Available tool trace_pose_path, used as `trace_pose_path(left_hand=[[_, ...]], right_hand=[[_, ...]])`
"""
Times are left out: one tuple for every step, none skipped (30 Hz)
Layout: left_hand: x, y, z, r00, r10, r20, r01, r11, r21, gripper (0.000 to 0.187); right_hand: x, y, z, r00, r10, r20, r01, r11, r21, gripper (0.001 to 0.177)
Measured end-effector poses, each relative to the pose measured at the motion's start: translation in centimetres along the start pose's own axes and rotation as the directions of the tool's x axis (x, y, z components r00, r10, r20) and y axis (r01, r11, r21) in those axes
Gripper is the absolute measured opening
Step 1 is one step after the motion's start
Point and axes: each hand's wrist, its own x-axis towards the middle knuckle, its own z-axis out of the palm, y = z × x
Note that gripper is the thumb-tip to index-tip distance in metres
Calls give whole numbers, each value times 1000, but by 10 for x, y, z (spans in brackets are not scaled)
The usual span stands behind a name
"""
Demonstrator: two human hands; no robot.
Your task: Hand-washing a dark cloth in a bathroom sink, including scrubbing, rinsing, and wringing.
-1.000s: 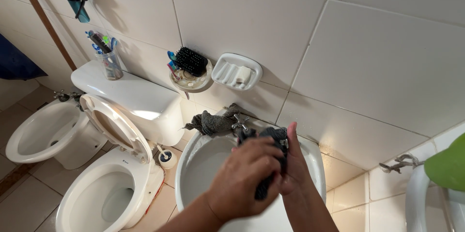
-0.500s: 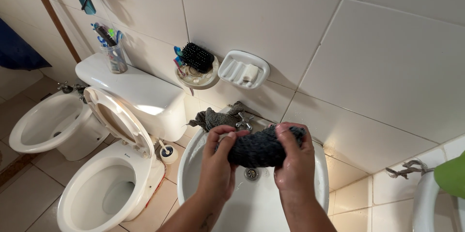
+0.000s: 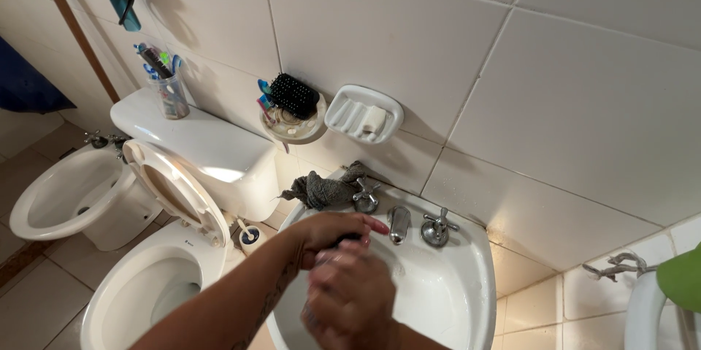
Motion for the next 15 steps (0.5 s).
trace_pose_path(left_hand=[[-2,11,8,998,-58,-1,58,989,139,41],[-4,21,15,993,-117,-10,115,955,272,53],[-3,24,17,993,-118,-10,116,955,273,53],[-1,29,19,993,-112,-41,119,894,432,47],[0,33,21,992,-101,-71,123,806,578,44],[1,35,26,992,-102,-70,124,807,577,44],[1,36,32,993,-107,-55,116,739,664,41],[1,37,37,993,-114,-41,107,662,742,39],[4,35,44,992,-116,-40,108,663,741,39],[6,34,50,991,-101,-82,122,487,865,40],[8,33,55,990,-78,-120,138,289,947,41],[17,25,51,989,-78,-122,139,290,947,41],[26,18,47,991,-53,-124,133,235,963,39],[36,10,43,992,-27,-124,127,178,976,38],[53,0,33,992,-27,-125,128,179,975,38]], right_hand=[[1,-2,5,996,-84,-19,82,992,-100,14],[1,-6,10,986,-167,-28,158,967,-199,24],[-4,-2,13,986,-166,-28,157,967,-200,24],[-8,2,17,977,-214,-12,207,958,-198,25],[-13,6,20,966,-260,5,256,947,-194,27],[-17,7,22,966,-259,6,255,947,-195,27],[-22,8,23,959,-280,49,284,946,-157,27],[-26,9,24,950,-300,92,309,944,-117,28],[-35,10,27,950,-298,93,307,944,-117,28],[-43,13,31,938,-318,139,336,933,-129,30],[-52,15,35,923,-338,185,365,920,-140,32],[-59,18,38,923,-337,184,364,921,-139,32],[-67,22,41,920,-340,193,365,924,-116,30],[-75,25,45,917,-343,202,367,925,-95,27],[-78,27,47,917,-344,202,367,925,-93,27]])
